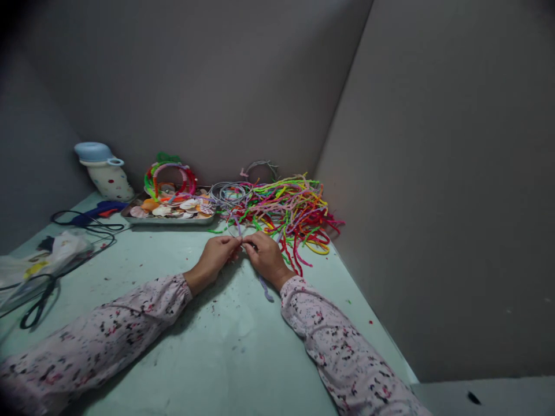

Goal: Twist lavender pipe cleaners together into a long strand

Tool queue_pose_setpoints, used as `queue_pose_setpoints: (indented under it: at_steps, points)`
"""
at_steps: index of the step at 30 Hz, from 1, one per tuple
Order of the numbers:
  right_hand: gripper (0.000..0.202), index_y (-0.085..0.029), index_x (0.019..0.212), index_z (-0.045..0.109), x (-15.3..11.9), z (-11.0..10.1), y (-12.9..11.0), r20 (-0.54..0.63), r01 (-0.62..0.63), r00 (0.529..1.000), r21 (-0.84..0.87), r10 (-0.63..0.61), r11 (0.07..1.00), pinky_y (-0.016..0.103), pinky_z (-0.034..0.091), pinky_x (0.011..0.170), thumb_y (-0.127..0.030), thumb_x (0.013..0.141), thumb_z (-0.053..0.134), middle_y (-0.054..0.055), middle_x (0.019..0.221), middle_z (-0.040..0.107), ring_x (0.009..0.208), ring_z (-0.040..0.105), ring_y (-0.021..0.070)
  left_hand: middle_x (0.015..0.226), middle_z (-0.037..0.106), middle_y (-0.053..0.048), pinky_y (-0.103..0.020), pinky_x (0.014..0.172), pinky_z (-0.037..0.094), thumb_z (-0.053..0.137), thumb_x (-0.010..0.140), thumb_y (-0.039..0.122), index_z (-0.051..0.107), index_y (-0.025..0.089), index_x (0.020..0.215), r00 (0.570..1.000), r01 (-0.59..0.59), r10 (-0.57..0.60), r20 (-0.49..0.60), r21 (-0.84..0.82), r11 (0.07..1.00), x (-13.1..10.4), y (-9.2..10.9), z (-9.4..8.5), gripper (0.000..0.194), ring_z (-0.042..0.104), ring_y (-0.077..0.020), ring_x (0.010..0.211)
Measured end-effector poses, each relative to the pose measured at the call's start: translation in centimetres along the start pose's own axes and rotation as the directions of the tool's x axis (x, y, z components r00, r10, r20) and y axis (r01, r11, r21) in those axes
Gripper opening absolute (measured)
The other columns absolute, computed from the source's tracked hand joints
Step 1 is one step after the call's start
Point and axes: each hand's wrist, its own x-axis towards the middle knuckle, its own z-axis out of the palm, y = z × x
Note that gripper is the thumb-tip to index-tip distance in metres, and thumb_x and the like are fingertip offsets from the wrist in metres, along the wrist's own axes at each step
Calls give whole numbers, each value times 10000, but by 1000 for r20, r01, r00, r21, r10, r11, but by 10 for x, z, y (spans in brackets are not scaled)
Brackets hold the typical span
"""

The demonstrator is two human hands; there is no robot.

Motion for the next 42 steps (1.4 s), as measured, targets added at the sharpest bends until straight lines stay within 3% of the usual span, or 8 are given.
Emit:
queue_pose_setpoints:
  at_steps: [14,22,31,42]
  points:
    - [137,-203,948,646,-1,-2,-4,33,-34,999,15,33,999,309,443,806,-217,892,522,52,903,635,887,574,188,515,532,11,-224,470,308,591,721,433,578,146,584,1000,24,-25,-2,-166,986,-3,6,0,318,441,-96,480]
    - [122,-202,941,624,-2,3,-1,25,-65,998,22,64,998,323,438,805,-191,860,532,53,899,619,881,563,198,498,526,13,-224,442,286,597,706,423,582,142,605,994,107,-107,11,-208,972,-5,11,3,298,428,-91,444]
    - [135,-190,891,614,-1,3,-2,69,-159,986,106,152,982,286,437,766,-139,789,542,27,865,619,832,560,168,526,562,2,-220,474,334,581,729,402,599,139,592,1000,-4,4,3,-131,991,-3,2,2,297,463,-96,477]
    - [100,-182,827,612,2,2,-4,172,-306,949,297,264,905,267,442,721,-217,815,519,1,804,622,774,561,142,563,590,-10,-215,514,375,608,711,385,616,132,621,999,16,-10,36,-164,986,-2,1,3,269,505,-102,518]
